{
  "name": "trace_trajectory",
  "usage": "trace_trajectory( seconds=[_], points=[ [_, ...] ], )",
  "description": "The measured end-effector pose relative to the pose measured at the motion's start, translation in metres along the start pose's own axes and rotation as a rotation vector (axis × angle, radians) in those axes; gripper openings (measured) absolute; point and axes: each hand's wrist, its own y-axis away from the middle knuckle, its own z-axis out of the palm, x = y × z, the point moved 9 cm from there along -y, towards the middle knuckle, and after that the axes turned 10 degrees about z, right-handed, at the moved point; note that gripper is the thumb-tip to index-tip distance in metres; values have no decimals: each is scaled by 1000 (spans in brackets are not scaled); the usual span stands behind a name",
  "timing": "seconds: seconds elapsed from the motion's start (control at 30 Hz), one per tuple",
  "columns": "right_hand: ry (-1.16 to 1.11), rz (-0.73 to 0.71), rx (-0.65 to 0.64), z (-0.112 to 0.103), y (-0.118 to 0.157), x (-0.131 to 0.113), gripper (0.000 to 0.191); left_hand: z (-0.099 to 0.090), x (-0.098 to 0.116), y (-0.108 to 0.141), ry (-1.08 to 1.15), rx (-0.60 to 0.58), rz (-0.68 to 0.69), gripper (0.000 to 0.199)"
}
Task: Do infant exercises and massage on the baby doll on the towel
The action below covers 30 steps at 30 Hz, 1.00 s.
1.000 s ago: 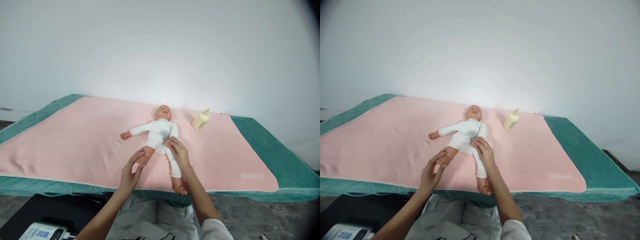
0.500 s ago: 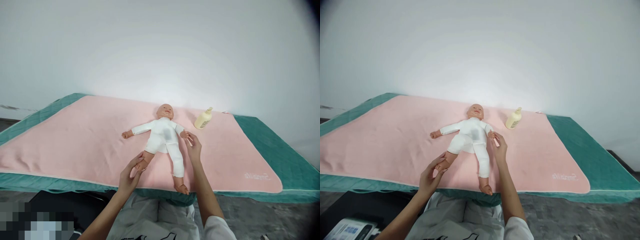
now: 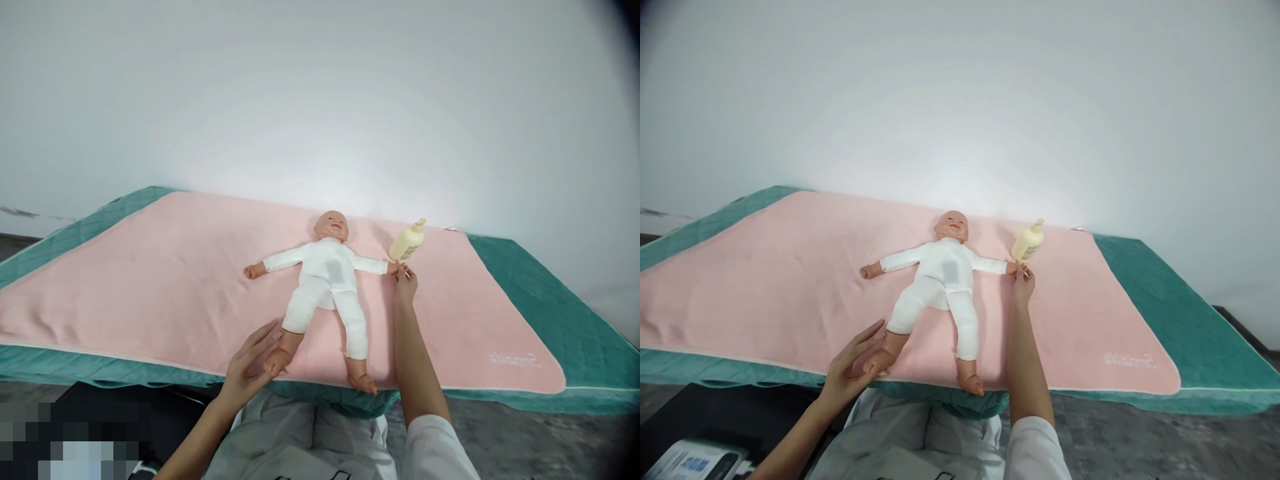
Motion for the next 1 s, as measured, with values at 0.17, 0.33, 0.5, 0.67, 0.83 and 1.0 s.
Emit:
trace_trajectory(
  seconds=[0.17, 0.33, 0.5, 0.67, 0.83, 1.0],
  points=[
    [28, -8, 6, -7, -7, 9, 54, -4, 7, 10, -27, 4, 112, 52],
    [54, -12, 9, -9, -10, 11, 52, -4, 19, 12, -32, 16, 151, 52],
    [65, -23, -3, -10, -10, 13, 51, -7, 27, 17, -49, 20, 123, 42],
    [68, -34, -22, -11, -8, 14, 52, -6, 25, 27, -16, 2, 85, 37],
    [67, -44, -34, -11, -6, 13, 53, -4, 20, 35, -6, 6, 65, 39],
    [69, -41, -40, -10, -5, 12, 54, -1, 15, 37, -40, 17, 32, 52]
  ],
)
